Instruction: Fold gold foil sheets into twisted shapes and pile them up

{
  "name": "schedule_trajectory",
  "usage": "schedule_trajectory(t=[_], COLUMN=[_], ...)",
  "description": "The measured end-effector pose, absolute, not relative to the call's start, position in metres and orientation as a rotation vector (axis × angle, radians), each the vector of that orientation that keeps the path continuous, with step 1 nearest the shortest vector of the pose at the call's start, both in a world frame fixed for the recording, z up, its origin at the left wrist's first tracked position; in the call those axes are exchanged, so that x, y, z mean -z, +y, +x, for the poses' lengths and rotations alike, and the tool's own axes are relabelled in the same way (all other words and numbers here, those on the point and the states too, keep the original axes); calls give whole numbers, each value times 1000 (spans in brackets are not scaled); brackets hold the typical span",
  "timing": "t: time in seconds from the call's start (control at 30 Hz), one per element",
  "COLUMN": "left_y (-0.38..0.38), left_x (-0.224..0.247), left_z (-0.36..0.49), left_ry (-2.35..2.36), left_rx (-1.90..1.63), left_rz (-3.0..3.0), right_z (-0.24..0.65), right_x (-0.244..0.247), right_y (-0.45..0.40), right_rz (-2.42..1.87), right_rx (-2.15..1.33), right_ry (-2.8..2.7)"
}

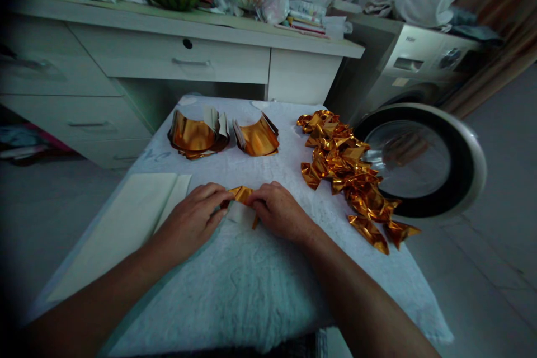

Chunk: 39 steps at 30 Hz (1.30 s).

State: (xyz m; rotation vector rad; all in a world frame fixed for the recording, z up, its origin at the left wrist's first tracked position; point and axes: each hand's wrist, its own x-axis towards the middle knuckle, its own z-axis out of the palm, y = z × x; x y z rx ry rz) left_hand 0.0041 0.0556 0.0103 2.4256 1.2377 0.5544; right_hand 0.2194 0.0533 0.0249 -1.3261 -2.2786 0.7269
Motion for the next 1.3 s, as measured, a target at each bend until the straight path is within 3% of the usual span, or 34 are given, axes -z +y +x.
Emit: schedule_trajectory(t=[0.7, 1.3], left_y=[47, 51], left_x=[-8, -10], left_z=[8, 8], left_ry=[1130, 1032], left_rx=[-504, -549], left_rz=[2519, 2524], right_z=[240, 232], right_x=[-29, -31], right_y=[57, 51], right_rz=[-1196, -1199], right_rx=[-864, -770], right_ry=[-2441, -2402])
